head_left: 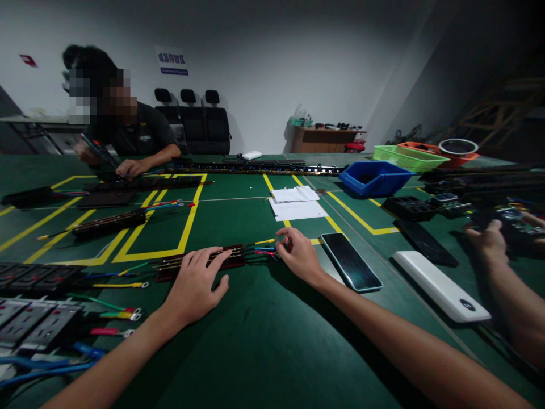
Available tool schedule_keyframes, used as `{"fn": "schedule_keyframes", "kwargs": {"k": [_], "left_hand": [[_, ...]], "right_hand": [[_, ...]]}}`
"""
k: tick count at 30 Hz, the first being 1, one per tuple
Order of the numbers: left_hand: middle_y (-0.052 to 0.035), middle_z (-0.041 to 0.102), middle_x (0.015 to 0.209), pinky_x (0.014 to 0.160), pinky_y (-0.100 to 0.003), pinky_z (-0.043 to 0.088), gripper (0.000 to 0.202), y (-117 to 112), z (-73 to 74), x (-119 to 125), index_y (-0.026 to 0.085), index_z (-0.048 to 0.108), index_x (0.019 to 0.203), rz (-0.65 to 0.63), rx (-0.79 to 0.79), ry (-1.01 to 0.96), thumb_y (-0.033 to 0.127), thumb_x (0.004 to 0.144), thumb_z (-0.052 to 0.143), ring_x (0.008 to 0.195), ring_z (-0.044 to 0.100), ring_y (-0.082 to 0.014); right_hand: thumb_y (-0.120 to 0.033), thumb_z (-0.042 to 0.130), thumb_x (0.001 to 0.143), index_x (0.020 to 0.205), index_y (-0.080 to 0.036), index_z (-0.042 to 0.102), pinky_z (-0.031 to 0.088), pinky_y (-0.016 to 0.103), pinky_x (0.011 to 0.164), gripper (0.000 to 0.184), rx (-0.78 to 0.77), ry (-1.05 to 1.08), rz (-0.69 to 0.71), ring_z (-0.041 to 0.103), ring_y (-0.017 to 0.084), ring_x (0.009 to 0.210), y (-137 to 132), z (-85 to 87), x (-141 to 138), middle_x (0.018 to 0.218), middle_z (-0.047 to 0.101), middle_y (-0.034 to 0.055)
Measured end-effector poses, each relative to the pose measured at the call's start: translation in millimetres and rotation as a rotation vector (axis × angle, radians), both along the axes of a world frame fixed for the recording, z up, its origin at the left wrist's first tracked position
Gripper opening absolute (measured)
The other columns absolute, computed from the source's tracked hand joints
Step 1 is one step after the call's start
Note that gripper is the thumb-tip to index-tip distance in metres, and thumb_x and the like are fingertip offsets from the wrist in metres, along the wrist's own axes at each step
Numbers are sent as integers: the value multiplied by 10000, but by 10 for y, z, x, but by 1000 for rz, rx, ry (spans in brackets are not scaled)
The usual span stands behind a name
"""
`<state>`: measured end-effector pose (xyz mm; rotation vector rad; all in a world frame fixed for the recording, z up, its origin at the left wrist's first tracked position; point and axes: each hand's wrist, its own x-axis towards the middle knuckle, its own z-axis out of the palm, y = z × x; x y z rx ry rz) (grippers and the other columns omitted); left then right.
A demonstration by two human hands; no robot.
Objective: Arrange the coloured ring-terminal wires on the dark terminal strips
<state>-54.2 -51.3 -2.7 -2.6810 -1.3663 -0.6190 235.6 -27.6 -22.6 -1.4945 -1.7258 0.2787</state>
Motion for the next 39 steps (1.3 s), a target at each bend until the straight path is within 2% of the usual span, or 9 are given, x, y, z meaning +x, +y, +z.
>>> {"fn": "schedule_keyframes", "kwargs": {"k": [8,14,20,25,28,32,36,39], "left_hand": [[-138,599,1364,1052,-582,418,496,-4,17,11,211,570,1414,0,5,7,346,937,550,1242,551,-343],[-135,599,1365,1057,-581,412,495,-2,4,10,214,569,1415,2,3,8,347,938,550,1244,548,-341],[-137,593,1370,1065,-585,410,493,-2,4,8,211,564,1419,4,1,16,345,945,548,1254,540,-340],[-139,586,1378,1066,-592,410,497,-1,-1,-4,206,561,1421,7,-8,19,351,946,551,1263,532,-345],[-136,575,1389,1068,-584,408,497,-7,-3,-10,211,553,1427,9,-13,25,351,951,547,1270,526,-341],[-138,576,1385,1073,-583,402,493,-24,16,1,201,553,1424,17,-21,21,335,950,549,1266,528,-337],[-138,578,1382,1075,-580,405,491,-41,47,26,197,560,1414,16,-27,20,313,937,564,1263,531,-335],[-144,581,1374,1076,-572,406,495,-51,60,41,189,564,1408,21,-24,31,305,927,572,1265,530,-335]], "right_hand": [[-254,534,880,998,-230,668,419,294,650,180,-39,-36,-31,622,190,727,-7,10,-7,858,692,23],[-248,545,852,1038,-212,664,452,299,666,224,22,16,-10,622,197,757,11,-10,3,887,671,46],[-264,552,868,1041,-227,645,420,285,611,200,-46,24,7,613,181,657,4,-8,-10,777,680,2],[-304,523,915,1072,-205,613,443,280,615,206,95,197,67,593,163,632,-59,38,-34,795,659,11],[-317,514,938,1051,-198,625,451,285,624,198,127,188,94,587,165,658,-83,60,-42,824,639,25],[-321,518,943,1056,-184,640,463,296,638,215,156,157,40,591,169,696,-78,76,-43,899,612,51],[-341,508,952,1036,-193,658,461,307,655,226,146,113,-4,590,178,720,-71,71,-42,886,588,46],[-351,520,944,1120,-184,628,453,313,650,265,182,118,-68,574,181,725,-72,54,-38,921,575,50]]}}
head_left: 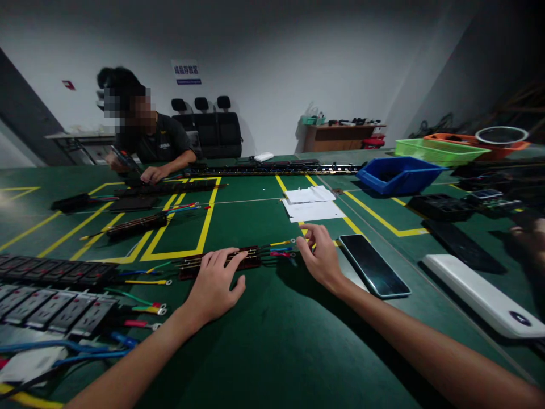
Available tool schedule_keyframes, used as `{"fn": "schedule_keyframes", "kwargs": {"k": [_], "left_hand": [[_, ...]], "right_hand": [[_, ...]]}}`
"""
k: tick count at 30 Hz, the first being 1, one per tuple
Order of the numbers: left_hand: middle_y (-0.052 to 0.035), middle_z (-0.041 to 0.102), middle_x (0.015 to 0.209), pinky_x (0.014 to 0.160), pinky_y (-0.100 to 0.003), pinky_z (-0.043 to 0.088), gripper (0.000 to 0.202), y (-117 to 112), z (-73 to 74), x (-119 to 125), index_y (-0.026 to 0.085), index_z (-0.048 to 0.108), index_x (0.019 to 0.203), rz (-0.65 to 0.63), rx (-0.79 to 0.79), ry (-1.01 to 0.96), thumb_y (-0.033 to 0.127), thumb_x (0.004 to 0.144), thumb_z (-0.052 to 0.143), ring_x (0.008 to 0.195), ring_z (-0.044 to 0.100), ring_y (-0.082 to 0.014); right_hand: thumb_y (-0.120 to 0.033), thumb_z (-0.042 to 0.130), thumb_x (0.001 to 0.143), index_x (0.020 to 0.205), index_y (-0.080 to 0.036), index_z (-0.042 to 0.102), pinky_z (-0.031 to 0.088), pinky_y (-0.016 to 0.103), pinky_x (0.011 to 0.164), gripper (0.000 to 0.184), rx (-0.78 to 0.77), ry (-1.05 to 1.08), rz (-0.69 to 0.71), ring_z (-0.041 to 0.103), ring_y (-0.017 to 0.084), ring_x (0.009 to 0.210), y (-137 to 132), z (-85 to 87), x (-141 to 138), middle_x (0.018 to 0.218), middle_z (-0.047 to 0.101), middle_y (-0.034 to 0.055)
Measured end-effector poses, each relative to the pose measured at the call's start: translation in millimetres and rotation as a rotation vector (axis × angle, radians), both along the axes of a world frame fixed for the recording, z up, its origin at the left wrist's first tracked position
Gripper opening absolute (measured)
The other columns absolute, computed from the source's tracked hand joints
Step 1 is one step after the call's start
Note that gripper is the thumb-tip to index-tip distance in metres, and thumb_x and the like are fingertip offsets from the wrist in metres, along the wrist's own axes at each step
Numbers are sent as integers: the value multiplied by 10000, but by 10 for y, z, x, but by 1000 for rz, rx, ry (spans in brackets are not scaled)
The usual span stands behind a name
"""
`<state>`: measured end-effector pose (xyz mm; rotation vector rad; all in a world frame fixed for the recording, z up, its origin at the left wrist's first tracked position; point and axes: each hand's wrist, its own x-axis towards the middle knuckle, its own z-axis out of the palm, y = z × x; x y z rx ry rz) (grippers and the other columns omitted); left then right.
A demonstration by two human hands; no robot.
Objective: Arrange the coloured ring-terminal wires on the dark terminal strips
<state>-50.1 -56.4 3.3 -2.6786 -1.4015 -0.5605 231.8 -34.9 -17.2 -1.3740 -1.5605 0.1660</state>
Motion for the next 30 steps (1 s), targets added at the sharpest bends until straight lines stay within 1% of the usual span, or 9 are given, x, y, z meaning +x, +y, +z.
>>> {"fn": "schedule_keyframes", "kwargs": {"k": [4,9,11,14,15,20,24,26,30], "left_hand": [[-134,586,1367,1069,-574,412,489,-11,1,7,205,560,1410,7,-5,-8,307,932,566,1256,535,-334],[-130,581,1370,1078,-568,403,488,-16,-2,1,201,554,1413,-1,-9,-15,293,934,564,1260,532,-322],[-130,581,1370,1079,-567,402,490,-16,-1,0,201,554,1413,-1,-7,-16,291,931,568,1261,530,-319],[-129,582,1368,1080,-566,400,490,-18,0,-1,201,556,1410,-1,-3,-20,296,930,572,1260,531,-318],[-129,584,1367,1080,-566,401,490,-18,-1,-2,200,557,1410,-1,-1,-21,296,929,573,1258,533,-318],[-127,588,1367,1072,-572,409,486,-15,-12,-13,205,562,1408,-7,12,-28,297,930,573,1251,539,-323],[-125,579,1382,1074,-572,408,492,-12,-22,-23,209,549,1420,-3,4,-26,298,936,568,1263,531,-322],[-127,576,1384,1075,-571,406,492,-10,-25,-21,210,548,1421,-3,0,-22,298,937,567,1265,528,-321],[-130,581,1375,1076,-572,403,489,-8,-22,-11,205,560,1409,-3,3,-20,301,930,573,1261,532,-327]], "right_hand": [[-364,517,949,1176,-183,612,439,312,640,306,0,-23,-36,574,181,728,-12,-17,3,950,564,50],[-402,490,971,1058,-214,699,412,308,629,294,-117,-128,-65,577,153,672,-24,-12,-11,986,558,44],[-411,479,979,1008,-227,720,397,302,623,305,-152,-166,-81,596,165,710,-23,-8,-15,982,564,42],[-420,447,1001,886,-240,736,379,296,620,360,-215,-226,-63,617,185,772,-17,-8,-12,947,579,40],[-424,440,1005,877,-241,736,377,295,619,370,-226,-233,-58,619,185,776,-15,-10,-11,944,585,39],[-414,465,987,1098,-218,672,397,297,626,306,-144,-161,-78,622,176,741,-11,-22,-5,991,605,43],[-402,477,981,1140,-212,649,403,300,632,301,-139,-157,-66,611,163,698,-11,-19,-9,983,610,35],[-408,462,994,1099,-228,678,396,299,633,301,-169,-182,-52,619,169,723,-8,-16,-10,986,615,35],[-404,430,1015,909,-247,729,380,298,639,354,-236,-254,-9,635,196,805,-1,-11,-11,914,629,38]]}}
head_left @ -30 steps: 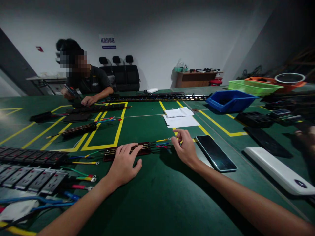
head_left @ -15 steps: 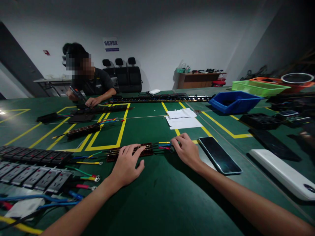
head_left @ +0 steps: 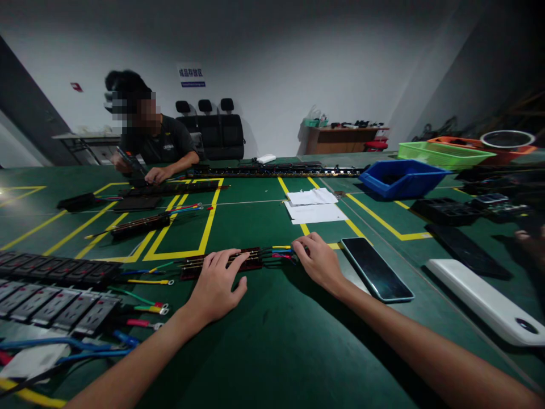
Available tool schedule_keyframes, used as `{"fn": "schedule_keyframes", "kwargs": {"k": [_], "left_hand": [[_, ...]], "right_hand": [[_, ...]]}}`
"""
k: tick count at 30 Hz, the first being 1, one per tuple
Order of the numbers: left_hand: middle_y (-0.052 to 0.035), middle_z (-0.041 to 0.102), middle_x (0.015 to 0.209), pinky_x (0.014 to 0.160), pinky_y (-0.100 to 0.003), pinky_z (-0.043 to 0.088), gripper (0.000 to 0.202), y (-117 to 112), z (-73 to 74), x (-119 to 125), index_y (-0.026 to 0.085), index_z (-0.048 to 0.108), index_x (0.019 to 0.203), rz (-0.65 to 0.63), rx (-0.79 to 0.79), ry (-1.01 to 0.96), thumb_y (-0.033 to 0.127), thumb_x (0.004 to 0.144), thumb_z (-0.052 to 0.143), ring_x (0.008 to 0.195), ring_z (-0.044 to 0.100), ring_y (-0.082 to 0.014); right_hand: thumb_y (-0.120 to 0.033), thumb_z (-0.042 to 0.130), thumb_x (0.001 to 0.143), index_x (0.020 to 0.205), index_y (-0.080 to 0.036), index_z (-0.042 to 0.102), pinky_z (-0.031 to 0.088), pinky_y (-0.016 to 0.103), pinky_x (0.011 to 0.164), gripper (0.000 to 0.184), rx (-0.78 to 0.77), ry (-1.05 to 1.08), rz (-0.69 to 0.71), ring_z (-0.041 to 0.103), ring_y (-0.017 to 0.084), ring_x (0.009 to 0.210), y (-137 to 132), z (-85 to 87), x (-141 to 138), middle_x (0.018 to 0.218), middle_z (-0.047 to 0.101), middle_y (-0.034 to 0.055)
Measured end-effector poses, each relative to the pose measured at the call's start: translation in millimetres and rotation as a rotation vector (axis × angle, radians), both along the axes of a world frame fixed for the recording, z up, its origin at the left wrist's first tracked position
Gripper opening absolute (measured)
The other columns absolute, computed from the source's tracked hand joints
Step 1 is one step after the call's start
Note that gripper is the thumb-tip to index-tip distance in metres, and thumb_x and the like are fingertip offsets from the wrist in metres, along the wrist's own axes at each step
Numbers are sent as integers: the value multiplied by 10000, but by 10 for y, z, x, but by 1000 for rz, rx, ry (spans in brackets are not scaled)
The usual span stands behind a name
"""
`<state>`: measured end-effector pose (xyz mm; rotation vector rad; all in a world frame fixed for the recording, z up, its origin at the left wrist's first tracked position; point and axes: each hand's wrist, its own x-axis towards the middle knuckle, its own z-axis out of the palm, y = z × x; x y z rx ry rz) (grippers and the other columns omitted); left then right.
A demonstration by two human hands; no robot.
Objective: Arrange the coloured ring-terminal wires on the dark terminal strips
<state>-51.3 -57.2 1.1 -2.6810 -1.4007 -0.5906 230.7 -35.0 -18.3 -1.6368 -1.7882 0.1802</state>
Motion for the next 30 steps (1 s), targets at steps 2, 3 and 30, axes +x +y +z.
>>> {"fn": "schedule_keyframes", "kwargs": {"k": [2,3,30], "left_hand": [[-131,580,1375,1082,-575,398,490,-1,7,3,203,559,1413,4,-4,3,305,933,569,1265,531,-328],[-132,580,1375,1084,-578,396,491,-1,12,3,201,558,1415,5,-8,5,308,935,568,1267,530,-329],[-148,594,1355,1055,-582,424,484,10,43,16,185,569,1399,-5,4,18,293,928,558,1251,542,-340]], "right_hand": [[-392,442,1009,947,-242,732,385,297,647,332,26,27,-9,639,192,803,0,5,-1,928,648,40],[-389,451,1005,985,-237,728,389,296,649,317,51,49,-16,640,186,795,-1,7,-1,947,657,41],[-418,504,962,1087,-205,550,436,281,588,251,162,466,72,609,171,598,-4,5,8,772,691,15]]}}
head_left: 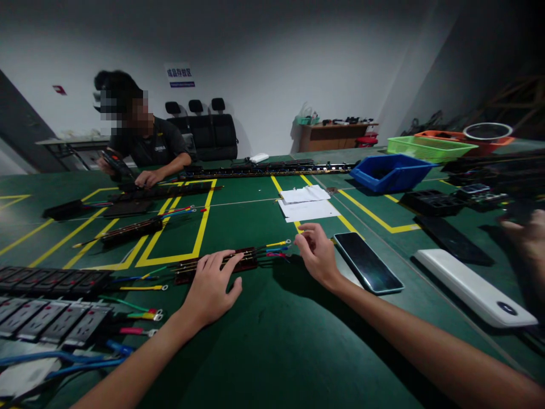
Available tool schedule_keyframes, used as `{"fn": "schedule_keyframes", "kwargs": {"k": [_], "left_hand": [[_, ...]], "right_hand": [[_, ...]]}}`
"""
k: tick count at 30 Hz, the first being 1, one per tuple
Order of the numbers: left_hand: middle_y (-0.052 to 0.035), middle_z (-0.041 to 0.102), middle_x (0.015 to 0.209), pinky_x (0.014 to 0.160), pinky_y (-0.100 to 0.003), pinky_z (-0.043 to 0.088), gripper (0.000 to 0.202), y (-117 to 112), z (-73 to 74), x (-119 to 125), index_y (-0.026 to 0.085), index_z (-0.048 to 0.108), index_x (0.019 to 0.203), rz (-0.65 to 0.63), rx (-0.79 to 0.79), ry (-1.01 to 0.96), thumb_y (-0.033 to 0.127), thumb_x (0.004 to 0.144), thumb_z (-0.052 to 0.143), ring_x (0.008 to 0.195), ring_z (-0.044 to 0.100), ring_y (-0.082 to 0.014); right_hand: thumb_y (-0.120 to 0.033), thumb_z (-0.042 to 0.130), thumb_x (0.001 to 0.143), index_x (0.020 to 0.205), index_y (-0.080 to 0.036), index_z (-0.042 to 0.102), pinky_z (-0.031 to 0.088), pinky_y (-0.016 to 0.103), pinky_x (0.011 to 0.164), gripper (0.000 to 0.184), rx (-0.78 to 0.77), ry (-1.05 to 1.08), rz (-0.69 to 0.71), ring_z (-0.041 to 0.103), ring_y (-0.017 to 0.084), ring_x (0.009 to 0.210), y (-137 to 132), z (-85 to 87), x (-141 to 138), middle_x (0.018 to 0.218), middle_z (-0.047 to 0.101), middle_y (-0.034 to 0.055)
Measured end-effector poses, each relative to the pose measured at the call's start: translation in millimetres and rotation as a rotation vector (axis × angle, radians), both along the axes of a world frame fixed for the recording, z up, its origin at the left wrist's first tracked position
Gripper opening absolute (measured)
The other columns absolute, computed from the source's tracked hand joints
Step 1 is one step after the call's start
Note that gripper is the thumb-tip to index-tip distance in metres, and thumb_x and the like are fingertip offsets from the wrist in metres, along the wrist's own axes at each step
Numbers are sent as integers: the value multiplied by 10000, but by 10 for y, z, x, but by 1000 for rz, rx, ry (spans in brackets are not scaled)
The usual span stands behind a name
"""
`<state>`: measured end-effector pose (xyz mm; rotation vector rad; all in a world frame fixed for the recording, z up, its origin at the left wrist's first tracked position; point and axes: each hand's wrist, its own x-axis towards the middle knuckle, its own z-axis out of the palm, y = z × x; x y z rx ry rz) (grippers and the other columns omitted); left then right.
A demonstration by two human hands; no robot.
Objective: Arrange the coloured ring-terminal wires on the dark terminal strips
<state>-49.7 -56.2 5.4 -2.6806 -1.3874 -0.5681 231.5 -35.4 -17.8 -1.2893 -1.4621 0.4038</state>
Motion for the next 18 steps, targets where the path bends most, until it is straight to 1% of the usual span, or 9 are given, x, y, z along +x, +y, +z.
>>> {"fn": "schedule_keyframes", "kwargs": {"k": [3,6,8,11,12,16,18], "left_hand": [[-148,602,1347,1049,-580,432,478,-3,8,0,188,575,1393,5,0,-1,301,929,557,1247,546,-343],[-144,608,1344,1041,-581,438,476,-1,10,-3,197,577,1391,6,1,-5,310,930,557,1241,552,-345],[-142,609,1343,1037,-585,440,475,3,4,-7,200,575,1392,2,6,-12,312,931,552,1236,555,-344],[-143,608,1341,1038,-588,437,467,11,-13,-15,199,578,1385,-5,14,-20,310,933,546,1234,554,-343],[-145,605,1343,1042,-588,432,467,14,-19,-17,197,576,1387,-6,15,-17,307,934,543,1238,552,-341],[-144,600,1353,1049,-585,423,479,23,-35,-22,204,566,1402,-7,23,-7,311,936,543,1246,549,-340],[-142,606,1347,1045,-585,427,483,26,-36,-20,209,567,1402,-5,26,-4,318,932,548,1239,555,-343]], "right_hand": [[-405,511,969,1072,-203,572,466,289,631,235,39,-21,18,615,166,645,4,-16,3,844,680,30],[-389,494,969,1034,-193,617,462,304,670,240,42,-119,-56,604,179,702,32,-18,13,872,646,44],[-388,471,977,991,-202,652,449,309,683,260,-6,-201,-72,603,187,731,49,-18,19,878,629,45],[-385,448,995,854,-225,689,414,306,672,322,-113,-332,-58,608,189,749,54,-17,20,858,610,33],[-382,449,998,840,-229,695,405,304,667,330,-127,-354,-64,609,188,751,51,-16,19,860,609,30],[-370,455,1000,926,-233,697,394,292,654,288,-87,-343,-119,616,181,752,37,-15,13,907,642,31],[-367,461,998,870,-233,687,373,289,629,293,-106,-376,-108,611,182,733,36,-13,11,864,653,28]]}}
